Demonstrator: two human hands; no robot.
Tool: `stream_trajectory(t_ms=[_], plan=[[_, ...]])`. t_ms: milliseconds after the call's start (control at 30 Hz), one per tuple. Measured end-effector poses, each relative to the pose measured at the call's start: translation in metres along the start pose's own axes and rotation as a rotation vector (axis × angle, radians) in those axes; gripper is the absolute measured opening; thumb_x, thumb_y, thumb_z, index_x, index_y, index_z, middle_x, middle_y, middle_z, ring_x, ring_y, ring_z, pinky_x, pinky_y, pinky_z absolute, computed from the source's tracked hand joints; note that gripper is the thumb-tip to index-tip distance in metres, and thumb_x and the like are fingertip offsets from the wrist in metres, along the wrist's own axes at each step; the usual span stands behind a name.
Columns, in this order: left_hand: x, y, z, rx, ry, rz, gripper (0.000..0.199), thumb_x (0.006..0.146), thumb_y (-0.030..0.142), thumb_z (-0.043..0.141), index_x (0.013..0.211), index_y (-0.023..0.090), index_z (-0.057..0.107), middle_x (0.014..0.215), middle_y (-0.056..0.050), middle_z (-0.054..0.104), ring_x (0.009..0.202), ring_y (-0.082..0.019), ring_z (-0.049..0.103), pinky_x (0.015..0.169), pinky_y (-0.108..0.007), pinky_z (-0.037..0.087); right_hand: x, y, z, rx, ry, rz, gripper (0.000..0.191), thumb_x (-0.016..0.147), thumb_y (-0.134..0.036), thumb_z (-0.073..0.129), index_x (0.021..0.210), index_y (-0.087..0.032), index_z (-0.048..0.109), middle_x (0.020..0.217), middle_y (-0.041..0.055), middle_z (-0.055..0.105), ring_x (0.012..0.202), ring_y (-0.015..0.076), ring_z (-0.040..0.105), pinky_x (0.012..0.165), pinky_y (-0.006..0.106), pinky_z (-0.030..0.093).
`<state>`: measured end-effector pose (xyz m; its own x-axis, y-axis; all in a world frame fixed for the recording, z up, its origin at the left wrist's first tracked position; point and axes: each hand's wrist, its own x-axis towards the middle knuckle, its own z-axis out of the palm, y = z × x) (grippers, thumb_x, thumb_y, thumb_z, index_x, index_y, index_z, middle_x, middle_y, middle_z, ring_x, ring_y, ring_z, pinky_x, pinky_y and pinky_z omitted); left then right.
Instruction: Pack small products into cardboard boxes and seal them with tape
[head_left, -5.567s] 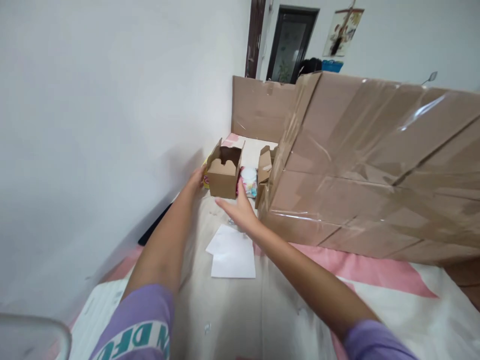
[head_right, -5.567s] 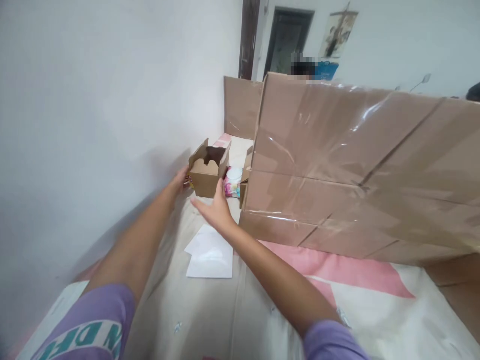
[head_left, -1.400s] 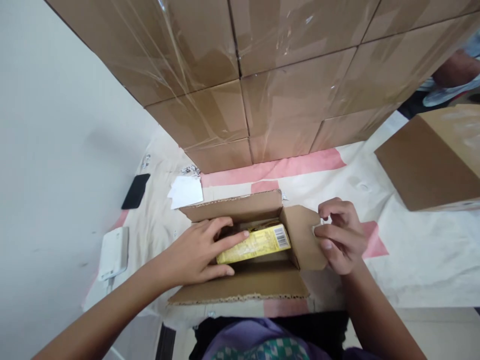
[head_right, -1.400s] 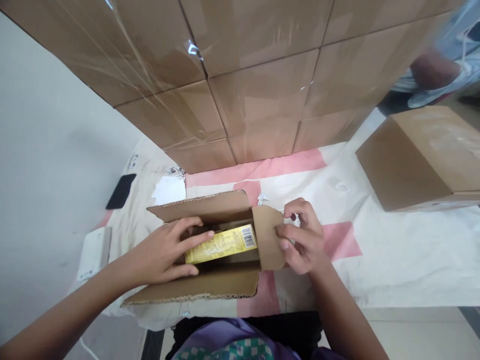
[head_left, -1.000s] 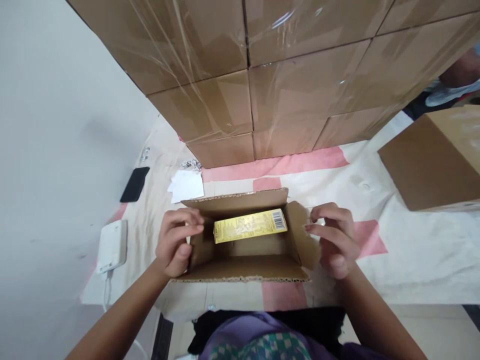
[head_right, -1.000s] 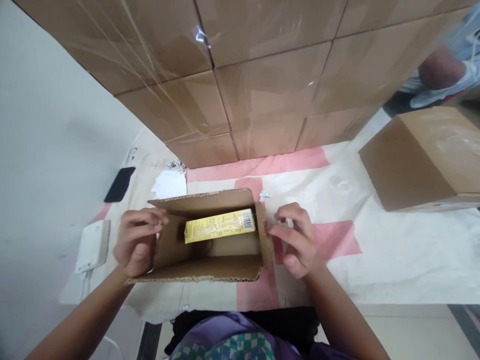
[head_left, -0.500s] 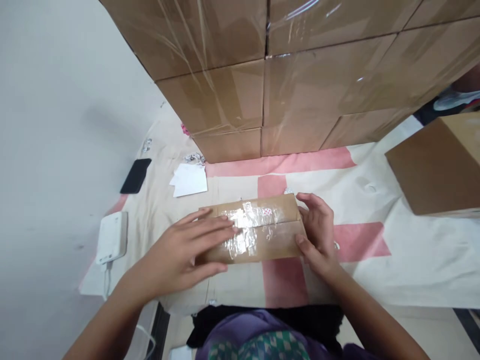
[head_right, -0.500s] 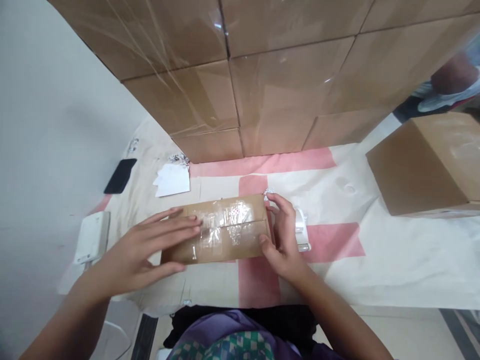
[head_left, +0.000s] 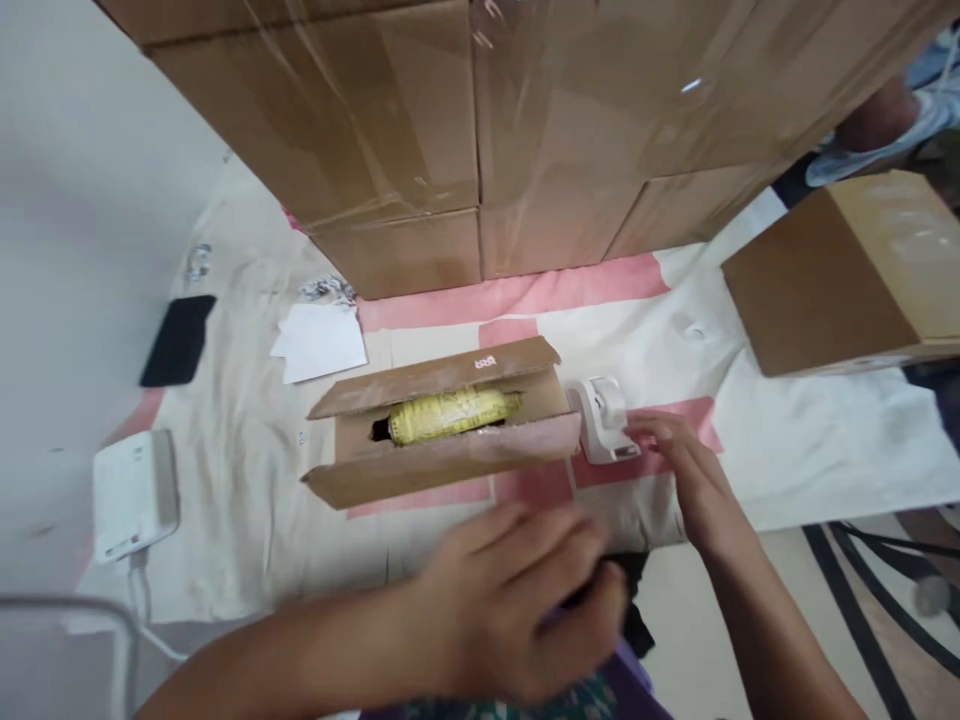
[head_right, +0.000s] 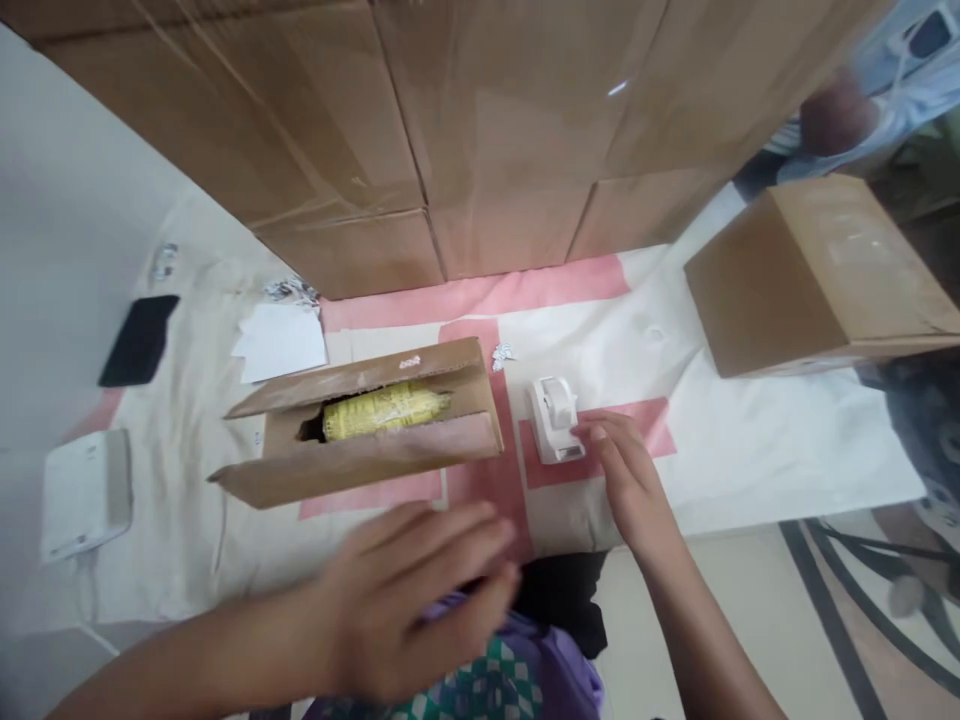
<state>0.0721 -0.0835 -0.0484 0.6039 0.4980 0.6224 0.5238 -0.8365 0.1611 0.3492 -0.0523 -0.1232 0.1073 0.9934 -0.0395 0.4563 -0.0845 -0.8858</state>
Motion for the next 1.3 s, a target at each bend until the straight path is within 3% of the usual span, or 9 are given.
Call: stream_trajectory(t_ms=[100, 200, 367, 567, 700, 800, 933, 1100, 1300], plan=[[0.017, 0.01, 0.071, -0.049, -0.147, -0.066, 0.044, 0.101, 0.032, 0.052, 0.142, 0.019, 0.057, 0.157, -0.011, 0.051, 0.148, -0.027, 0.046, 0.113, -0.04, 0.048, 0.008, 0.009, -0.002, 0.06, -0.087, 0.086, 0.035, 0.099, -0.052, 0.054, 0.098, -0.026, 0.078, 0.116, 0.0065, 0.07, 0.115, 0.0255, 0.065, 0.103, 0.043, 0.053], [0.03, -0.008, 0.134, -0.043, -0.186, -0.228, 0.07, 0.103, 0.048, 0.05, 0.156, 0.004, 0.037, 0.162, -0.026, 0.039, 0.156, -0.036, 0.033, 0.126, -0.048, 0.033, 0.018, 0.008, 0.004, 0.176, -0.133, 0.201, 0.031, 0.094, -0.049, 0.063, 0.099, -0.023, 0.079, 0.117, 0.0073, 0.071, 0.114, 0.0261, 0.066, 0.097, 0.042, 0.055], [0.023, -0.034, 0.185, -0.222, -0.049, -0.353, 0.096, 0.086, 0.079, 0.056, 0.157, 0.017, 0.037, 0.167, -0.026, 0.027, 0.153, -0.046, 0.031, 0.122, -0.062, 0.032, 0.014, -0.011, 0.006, 0.152, -0.072, 0.24, 0.035, 0.084, -0.047, 0.077, 0.065, -0.018, 0.07, 0.11, 0.0096, 0.067, 0.113, 0.0276, 0.063, 0.091, 0.038, 0.053], [0.016, -0.033, 0.185, -0.326, -0.072, -0.367, 0.086, 0.092, 0.064, 0.062, 0.16, 0.022, 0.032, 0.17, -0.02, 0.022, 0.155, -0.043, 0.026, 0.122, -0.064, 0.03, -0.033, -0.04, 0.002, 0.207, 0.1, 0.19, 0.043, 0.091, -0.038, 0.072, 0.06, -0.021, 0.048, 0.075, 0.0025, 0.06, 0.072, 0.017, 0.057, 0.066, 0.031, 0.047], [0.02, -0.034, 0.178, -0.381, -0.077, -0.366, 0.076, 0.095, 0.052, 0.062, 0.157, 0.017, 0.037, 0.167, -0.022, 0.027, 0.154, -0.039, 0.03, 0.123, -0.059, 0.033, -0.046, -0.016, 0.022, 0.362, 0.101, 0.442, 0.053, 0.084, -0.038, 0.076, 0.053, -0.022, 0.037, 0.055, 0.0002, 0.054, 0.051, 0.0121, 0.045, 0.047, 0.027, 0.033], [0.024, -0.034, 0.172, -0.433, -0.092, -0.398, 0.068, 0.095, 0.043, 0.063, 0.154, 0.017, 0.041, 0.164, -0.023, 0.033, 0.152, -0.039, 0.034, 0.123, -0.06, 0.032, -0.048, 0.003, 0.033, 0.36, 0.112, 0.503, 0.05, 0.085, -0.037, 0.075, 0.053, -0.022, 0.04, 0.053, 0.0004, 0.057, 0.045, 0.0104, 0.04, 0.043, 0.026, 0.024], [0.025, -0.036, 0.166, -0.517, -0.039, -0.423, 0.068, 0.093, 0.042, 0.065, 0.152, 0.017, 0.044, 0.159, -0.024, 0.04, 0.149, -0.039, 0.039, 0.12, -0.062, 0.036, -0.057, -0.004, 0.031, 0.239, 0.228, 0.267, 0.053, 0.092, -0.035, 0.071, 0.056, -0.022, 0.033, 0.057, -0.0013, 0.054, 0.056, 0.0133, 0.05, 0.053, 0.029, 0.036], [0.019, -0.046, 0.156, -0.804, 0.265, -0.242, 0.021, 0.095, 0.028, 0.059, 0.112, 0.019, 0.067, 0.117, -0.012, 0.069, 0.115, -0.023, 0.065, 0.104, -0.04, 0.052, -0.066, -0.028, 0.027, 0.018, 0.304, -0.074, 0.048, 0.095, -0.028, 0.066, 0.057, -0.022, 0.037, 0.066, -0.0001, 0.057, 0.06, 0.0152, 0.055, 0.058, 0.033, 0.041], [0.026, -0.035, 0.145, -1.058, 0.083, -0.211, 0.026, 0.095, 0.041, 0.064, 0.1, 0.016, 0.07, 0.092, -0.006, 0.072, 0.084, -0.015, 0.068, 0.076, -0.027, 0.053, -0.067, -0.035, 0.021, -0.21, 0.191, -0.348, 0.041, 0.093, -0.02, 0.066, 0.059, -0.022, 0.042, 0.069, 0.0013, 0.064, 0.059, 0.0155, 0.058, 0.055, 0.032, 0.044]])
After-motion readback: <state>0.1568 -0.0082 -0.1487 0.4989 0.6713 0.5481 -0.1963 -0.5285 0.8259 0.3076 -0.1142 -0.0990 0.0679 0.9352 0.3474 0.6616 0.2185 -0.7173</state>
